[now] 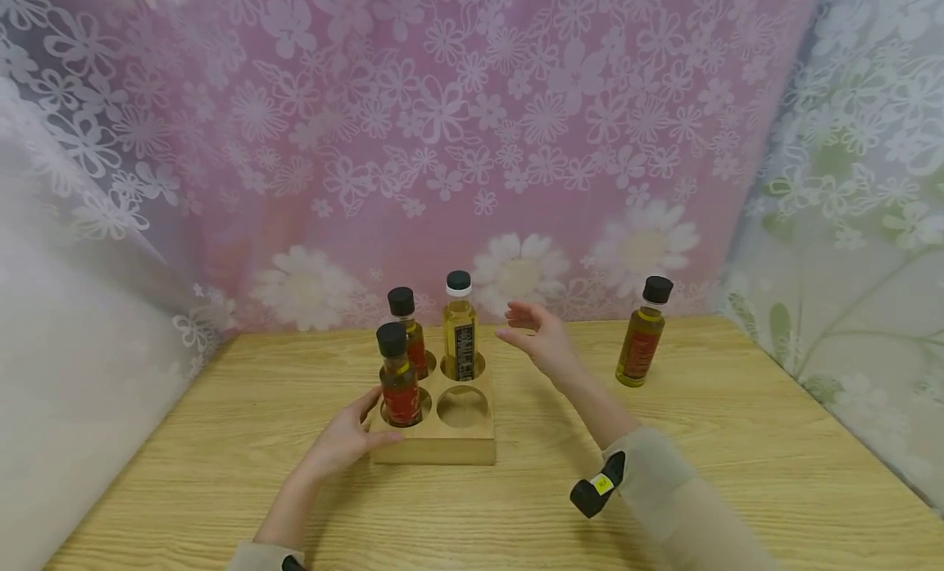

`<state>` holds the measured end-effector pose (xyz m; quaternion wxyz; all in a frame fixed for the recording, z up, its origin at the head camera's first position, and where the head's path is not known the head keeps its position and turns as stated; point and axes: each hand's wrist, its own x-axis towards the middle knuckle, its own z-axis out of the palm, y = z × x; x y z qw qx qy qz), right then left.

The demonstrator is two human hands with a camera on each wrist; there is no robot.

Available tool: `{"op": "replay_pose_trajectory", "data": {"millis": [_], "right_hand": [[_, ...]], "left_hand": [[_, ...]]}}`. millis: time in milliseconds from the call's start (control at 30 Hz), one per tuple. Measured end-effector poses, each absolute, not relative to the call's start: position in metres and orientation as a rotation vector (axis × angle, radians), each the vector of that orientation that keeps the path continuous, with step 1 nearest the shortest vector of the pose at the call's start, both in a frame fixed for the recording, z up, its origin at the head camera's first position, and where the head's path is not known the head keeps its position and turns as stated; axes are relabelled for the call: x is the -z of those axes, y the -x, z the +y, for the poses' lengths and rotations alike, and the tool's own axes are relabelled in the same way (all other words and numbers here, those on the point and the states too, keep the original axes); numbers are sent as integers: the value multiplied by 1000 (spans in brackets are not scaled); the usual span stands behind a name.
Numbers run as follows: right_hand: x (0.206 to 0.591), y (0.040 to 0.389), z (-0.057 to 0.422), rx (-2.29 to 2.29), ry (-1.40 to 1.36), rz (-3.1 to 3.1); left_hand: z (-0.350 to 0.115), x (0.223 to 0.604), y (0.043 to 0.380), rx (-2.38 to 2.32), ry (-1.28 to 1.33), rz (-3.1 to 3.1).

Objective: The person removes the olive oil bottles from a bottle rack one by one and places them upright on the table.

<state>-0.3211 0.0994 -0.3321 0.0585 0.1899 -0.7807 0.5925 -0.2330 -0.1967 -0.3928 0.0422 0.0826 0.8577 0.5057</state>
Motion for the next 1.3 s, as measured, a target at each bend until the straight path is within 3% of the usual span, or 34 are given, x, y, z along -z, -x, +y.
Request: {"op": "replay_pose_trajectory", "data": {"millis": [533,1300], "right_hand": [[329,335,51,-1801,-552,-2450],[338,340,29,-1517,-391,-2476]], "left_hand": [[-196,393,235,-1548,-238,2621],[-195,393,231,-1576,-234,2599]]}}
